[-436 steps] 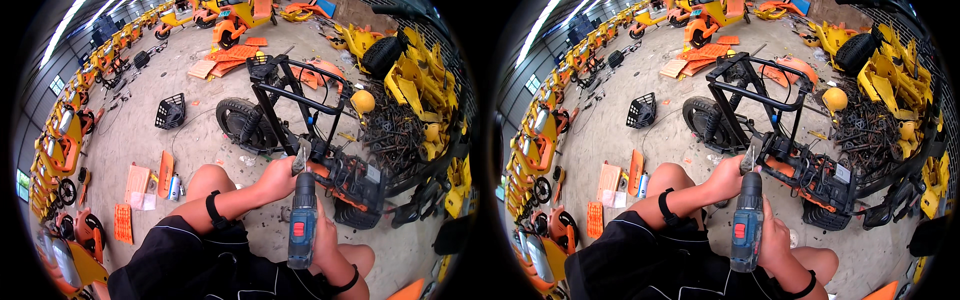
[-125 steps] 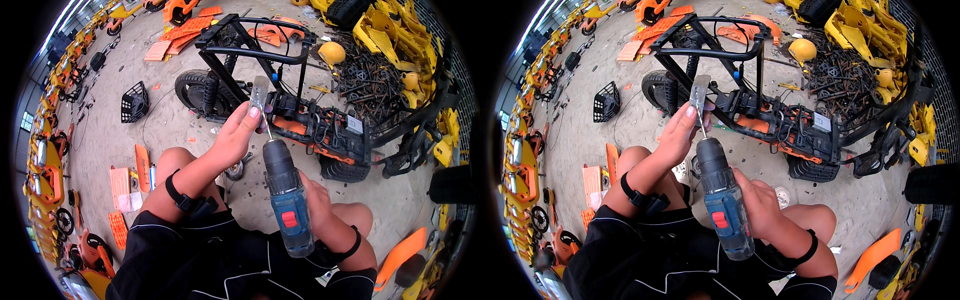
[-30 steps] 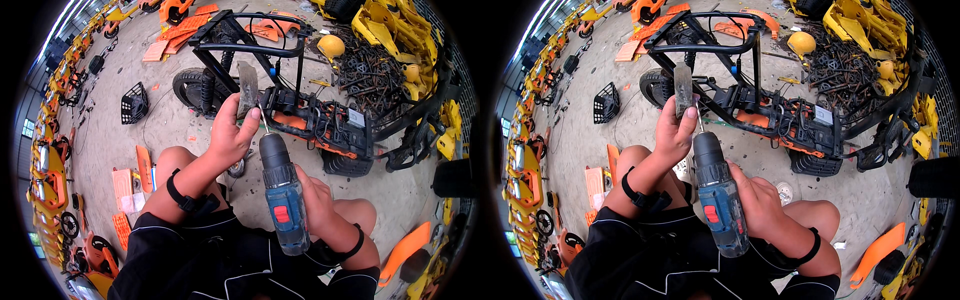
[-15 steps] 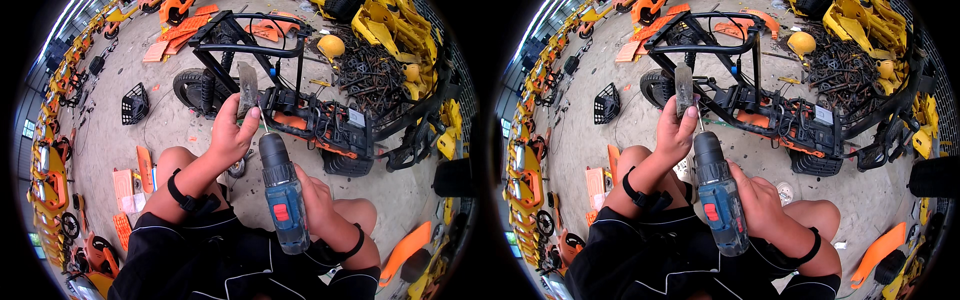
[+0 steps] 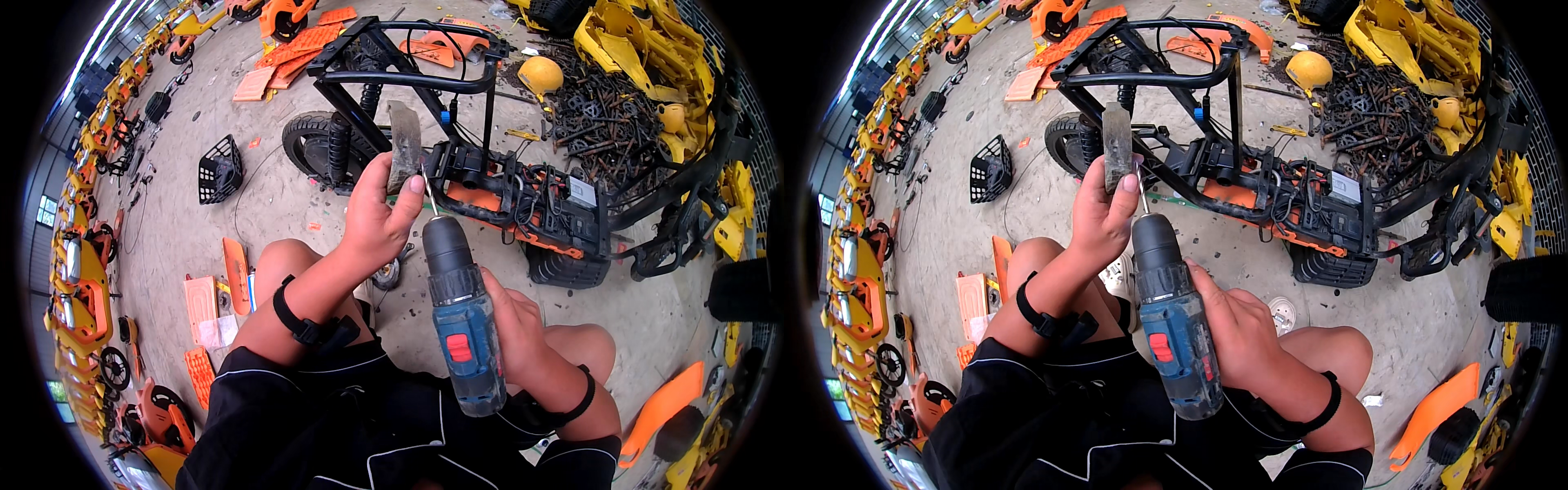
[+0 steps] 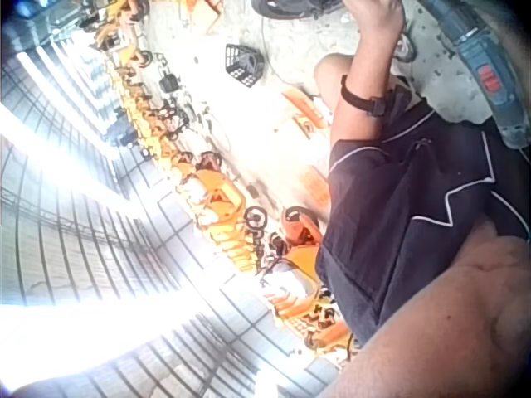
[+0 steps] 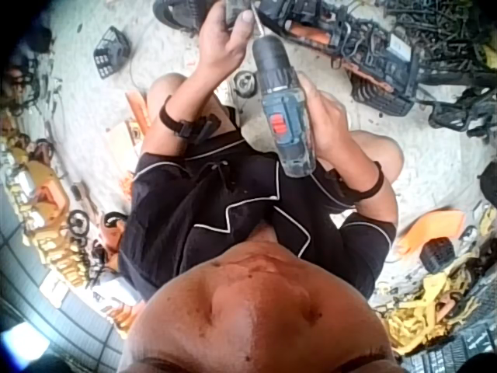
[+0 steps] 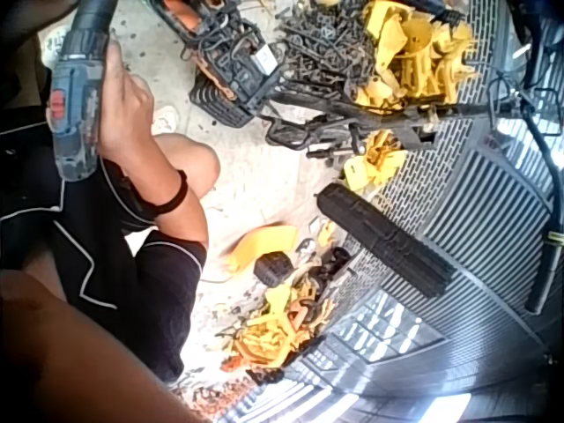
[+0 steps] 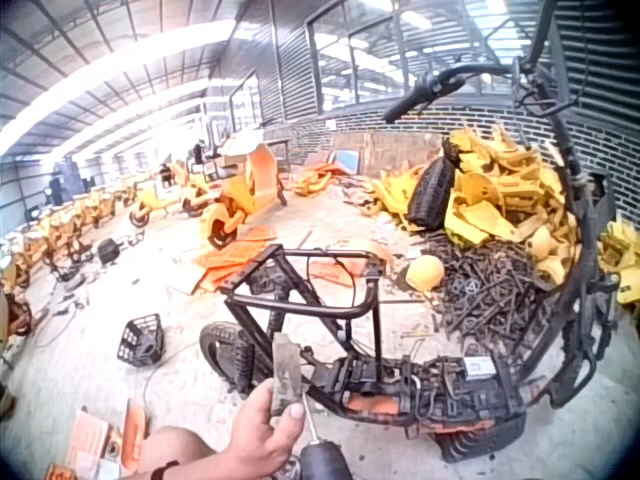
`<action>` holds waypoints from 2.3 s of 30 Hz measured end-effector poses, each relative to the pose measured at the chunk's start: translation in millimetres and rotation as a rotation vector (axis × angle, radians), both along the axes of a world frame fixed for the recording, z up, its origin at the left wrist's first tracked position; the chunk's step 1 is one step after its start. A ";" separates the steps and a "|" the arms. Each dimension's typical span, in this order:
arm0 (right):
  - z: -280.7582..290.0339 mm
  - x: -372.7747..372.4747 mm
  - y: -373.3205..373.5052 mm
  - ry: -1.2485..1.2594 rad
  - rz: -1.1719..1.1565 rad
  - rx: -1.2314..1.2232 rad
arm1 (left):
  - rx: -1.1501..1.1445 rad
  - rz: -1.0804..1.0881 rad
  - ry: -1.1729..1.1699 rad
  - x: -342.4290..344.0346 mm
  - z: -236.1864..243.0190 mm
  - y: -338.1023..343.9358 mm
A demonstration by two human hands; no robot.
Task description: The person uses a power drill to secure a metal bracket onto a motorcycle frame, then attaches a small part to the frame by hand before resuming work with the drill.
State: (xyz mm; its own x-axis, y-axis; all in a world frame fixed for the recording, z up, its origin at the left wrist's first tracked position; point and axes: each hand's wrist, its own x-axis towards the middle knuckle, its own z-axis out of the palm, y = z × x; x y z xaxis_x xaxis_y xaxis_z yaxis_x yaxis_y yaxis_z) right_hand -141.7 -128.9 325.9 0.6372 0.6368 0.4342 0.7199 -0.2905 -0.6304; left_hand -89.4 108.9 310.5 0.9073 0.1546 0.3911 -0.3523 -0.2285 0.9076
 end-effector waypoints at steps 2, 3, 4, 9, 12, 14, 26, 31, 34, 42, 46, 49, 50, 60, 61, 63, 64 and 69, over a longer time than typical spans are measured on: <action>0.4 0.1 0.1 -0.008 0.004 -0.008 | -0.042 -0.001 -0.002 0.0 -1.3 0.0; 0.0 -0.1 -0.3 -0.007 0.002 -0.012 | -0.040 -0.005 0.003 -0.1 -0.9 -0.4; -0.6 -0.4 -0.8 -0.005 0.000 -0.016 | -0.039 -0.008 0.008 -0.4 0.2 -0.9; 0.8 -0.8 -1.7 0.015 -0.006 0.007 | -0.052 -0.055 0.050 -2.5 3.6 -3.8; -1.1 -0.9 -1.9 0.009 -0.008 0.033 | -0.121 -0.102 0.091 -4.5 3.5 -4.7; -0.9 -0.5 -3.0 0.001 -0.004 0.028 | -0.146 -0.119 0.109 -5.1 5.0 -4.7; -1.8 0.0 -1.0 -0.069 -0.002 0.038 | -0.103 -0.181 0.162 -7.1 2.9 -1.8; 4.0 -0.4 -1.8 -0.049 0.001 0.023 | -0.054 -0.167 0.138 -5.3 -1.6 -0.8; 4.7 -0.6 -2.5 -0.054 0.006 0.016 | -0.035 -0.157 0.124 -4.6 -4.2 0.3; 3.2 -1.3 -4.6 -0.008 0.019 0.025 | -0.011 -0.143 0.095 -3.5 -4.0 1.0; 2.0 -2.1 -5.3 0.034 0.022 0.027 | -0.004 -0.133 0.081 -3.9 -4.5 2.0; 1.6 -2.0 -6.3 0.062 0.030 0.025 | -0.014 -0.139 0.104 -4.7 -2.5 2.5; 1.2 -1.8 -6.8 0.071 0.033 0.026 | -0.013 -0.138 0.115 -4.7 -2.4 2.5; -3.7 -1.5 -11.4 0.147 0.044 0.057 | 0.017 -0.115 0.133 -3.2 -0.7 1.8; -2.0 -1.6 -11.5 0.157 0.046 0.053 | 0.026 -0.113 0.125 -2.4 -2.3 2.1; -0.4 -1.4 -11.6 0.153 0.045 0.054 | 0.049 -0.112 0.108 -1.9 -2.4 1.8; -0.1 -0.9 -11.5 0.138 0.042 0.058 | 0.064 -0.113 0.101 -2.3 -0.9 1.2; 1.6 -1.9 -12.4 0.202 0.041 0.037 | 0.082 -0.072 0.078 -0.8 -4.8 2.7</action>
